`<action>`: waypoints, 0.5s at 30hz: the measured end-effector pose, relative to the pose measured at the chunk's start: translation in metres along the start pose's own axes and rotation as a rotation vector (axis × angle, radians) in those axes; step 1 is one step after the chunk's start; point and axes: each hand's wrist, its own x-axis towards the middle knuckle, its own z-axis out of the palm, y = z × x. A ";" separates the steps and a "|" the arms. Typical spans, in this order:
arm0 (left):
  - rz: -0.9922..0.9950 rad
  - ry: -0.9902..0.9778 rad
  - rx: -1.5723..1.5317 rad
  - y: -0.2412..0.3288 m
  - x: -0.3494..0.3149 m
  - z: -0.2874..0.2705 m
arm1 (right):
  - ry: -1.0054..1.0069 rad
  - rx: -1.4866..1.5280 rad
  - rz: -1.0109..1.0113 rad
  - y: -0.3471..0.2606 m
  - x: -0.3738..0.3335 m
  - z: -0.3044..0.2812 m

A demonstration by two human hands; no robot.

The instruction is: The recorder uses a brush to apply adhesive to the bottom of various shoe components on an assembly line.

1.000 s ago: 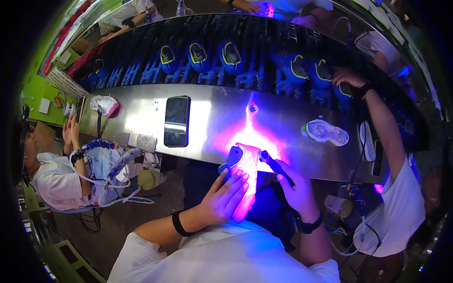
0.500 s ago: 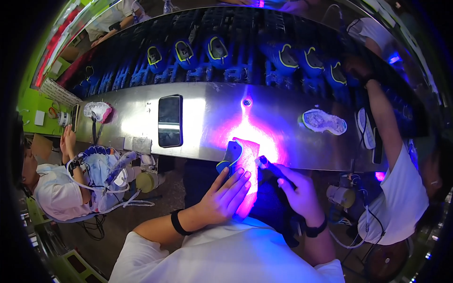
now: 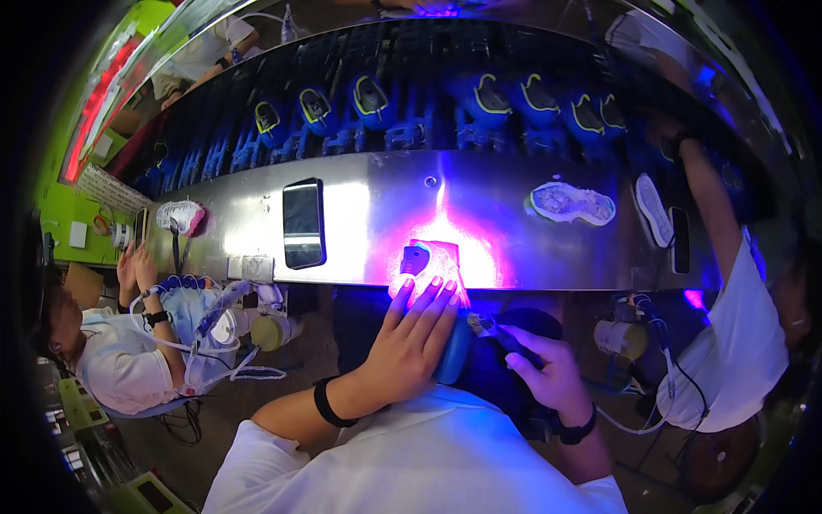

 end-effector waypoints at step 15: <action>-0.166 -0.037 0.081 0.052 0.075 0.000 | 0.136 0.362 0.017 0.019 -0.057 -0.007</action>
